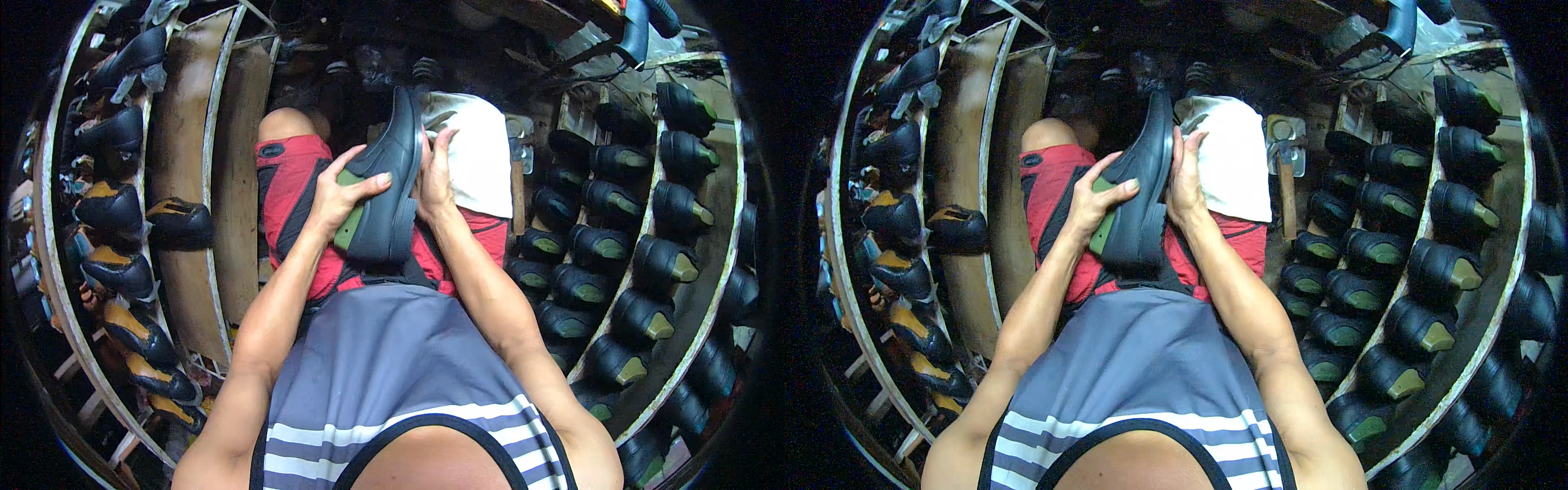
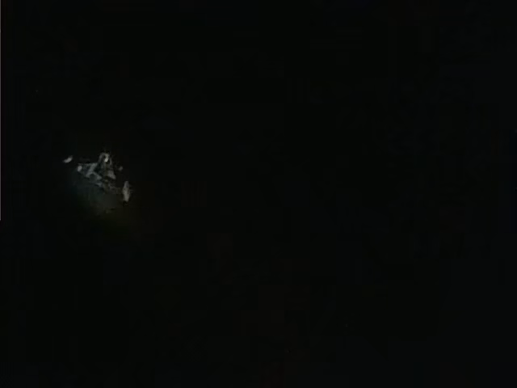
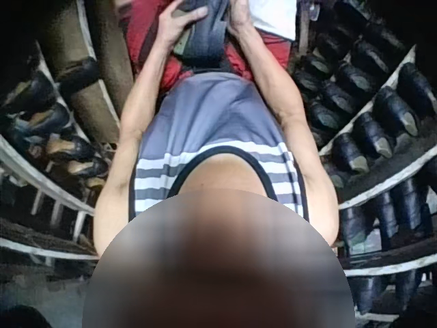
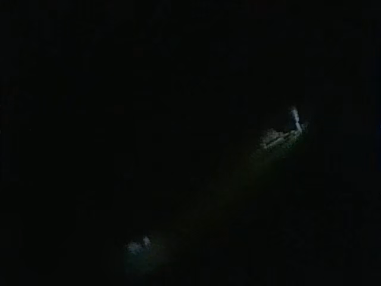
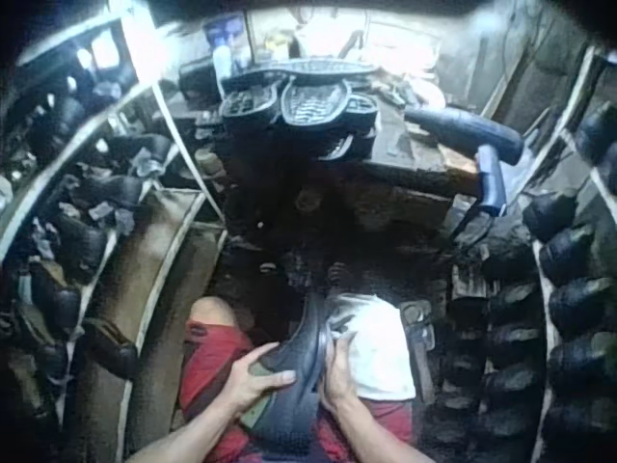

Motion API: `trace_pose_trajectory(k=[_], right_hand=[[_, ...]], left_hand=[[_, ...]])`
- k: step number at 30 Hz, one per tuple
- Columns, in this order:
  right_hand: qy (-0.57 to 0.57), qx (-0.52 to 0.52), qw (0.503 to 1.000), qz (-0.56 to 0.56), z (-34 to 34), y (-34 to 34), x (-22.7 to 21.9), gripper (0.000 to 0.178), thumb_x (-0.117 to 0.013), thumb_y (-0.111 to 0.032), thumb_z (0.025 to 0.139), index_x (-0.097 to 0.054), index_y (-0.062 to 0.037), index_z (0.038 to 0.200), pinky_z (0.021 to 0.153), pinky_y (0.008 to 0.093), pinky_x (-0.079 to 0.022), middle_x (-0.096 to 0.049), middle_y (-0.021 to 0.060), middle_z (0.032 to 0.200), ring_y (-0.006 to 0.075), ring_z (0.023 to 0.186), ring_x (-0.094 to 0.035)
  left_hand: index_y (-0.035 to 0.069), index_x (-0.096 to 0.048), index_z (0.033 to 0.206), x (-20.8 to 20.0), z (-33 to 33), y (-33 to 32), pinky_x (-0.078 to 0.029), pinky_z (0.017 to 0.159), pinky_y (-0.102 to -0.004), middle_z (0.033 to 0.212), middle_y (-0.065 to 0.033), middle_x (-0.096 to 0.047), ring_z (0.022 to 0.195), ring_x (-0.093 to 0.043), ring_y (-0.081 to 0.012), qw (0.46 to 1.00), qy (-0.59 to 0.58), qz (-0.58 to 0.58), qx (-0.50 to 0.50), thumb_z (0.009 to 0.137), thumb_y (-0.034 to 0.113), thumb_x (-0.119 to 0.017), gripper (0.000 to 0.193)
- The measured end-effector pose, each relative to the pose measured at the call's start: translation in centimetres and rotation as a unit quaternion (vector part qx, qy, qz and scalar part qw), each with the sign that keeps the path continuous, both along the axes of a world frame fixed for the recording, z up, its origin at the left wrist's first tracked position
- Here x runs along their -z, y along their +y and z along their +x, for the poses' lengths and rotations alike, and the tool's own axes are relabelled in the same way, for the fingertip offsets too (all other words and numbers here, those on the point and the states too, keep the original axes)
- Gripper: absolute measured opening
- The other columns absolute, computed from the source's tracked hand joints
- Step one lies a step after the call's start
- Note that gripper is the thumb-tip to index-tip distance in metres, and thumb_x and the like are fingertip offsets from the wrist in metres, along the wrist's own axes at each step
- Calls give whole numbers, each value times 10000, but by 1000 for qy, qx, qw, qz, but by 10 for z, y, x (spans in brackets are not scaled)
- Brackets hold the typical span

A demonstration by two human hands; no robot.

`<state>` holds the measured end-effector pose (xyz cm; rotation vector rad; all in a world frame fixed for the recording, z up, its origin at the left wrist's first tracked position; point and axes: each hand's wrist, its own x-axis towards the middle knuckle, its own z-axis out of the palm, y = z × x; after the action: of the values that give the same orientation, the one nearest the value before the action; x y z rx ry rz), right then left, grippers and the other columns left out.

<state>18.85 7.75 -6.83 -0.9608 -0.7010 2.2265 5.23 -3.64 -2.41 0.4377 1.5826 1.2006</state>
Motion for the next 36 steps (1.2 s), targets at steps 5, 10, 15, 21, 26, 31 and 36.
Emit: trace_pose_trajectory(k=[5,10,15,21,26,31,36], right_hand=[[-12,0,996,-83,-3,6,7,1174,-321,-955,941,-365,-35,1668,1135,419,-497,-601,160,1469,265,1300,-614],[-30,68,997,-36,-11,3,30,912,-492,-832,1003,-628,-47,1448,824,318,-595,-728,80,1171,174,930,-708],[-118,74,987,84,-26,19,49,854,-447,-680,1105,-494,35,1569,1234,372,-365,-556,145,1535,255,1395,-532],[65,39,992,97,-13,20,-36,681,-394,-559,1158,-380,-112,1672,1024,347,-567,-601,113,1410,183,1146,-670],[12,78,959,273,-2,65,-107,697,-345,-616,1147,-718,-28,1114,772,321,-562,-708,111,949,178,831,-691],[15,9,943,332,21,66,-128,888,-283,-632,1148,-658,-6,643,674,324,-486,-646,114,665,198,640,-618],[7,-37,927,373,35,58,-168,912,-272,-713,1118,-607,-44,596,714,348,-468,-605,93,632,201,630,-572]], left_hand=[[-22,-563,1525,-11,9,-15,-544,1056,-341,1289,-129,-737,1155,-708,-192,999,3,23,25,742,239,-1010,939],[0,-537,1563,-4,8,-9,-506,1097,-346,1347,-133,-704,1217,-671,-207,999,-23,-19,33,782,249,-954,920],[-7,-542,1558,-10,4,-1,-497,1111,-352,1369,-156,-696,1236,-669,-241,999,5,-50,13,795,284,-943,910],[0,-562,1546,-79,-18,-14,-473,1148,-362,1369,-110,-705,1261,-650,-192,990,63,50,120,683,244,-1038,1016],[24,-550,1571,-136,-50,-24,-448,1188,-376,1389,-109,-697,1293,-640,-199,958,112,88,249,576,187,-1083,1140],[20,-579,1545,-161,-63,-29,-433,1206,-383,1402,-93,-697,1309,-633,-203,933,97,89,336,547,214,-1100,1143],[15,-597,1524,-183,-47,-39,-457,1196,-387,1419,-118,-702,1329,-640,-203,919,160,101,346,515,280,-1117,1165]])
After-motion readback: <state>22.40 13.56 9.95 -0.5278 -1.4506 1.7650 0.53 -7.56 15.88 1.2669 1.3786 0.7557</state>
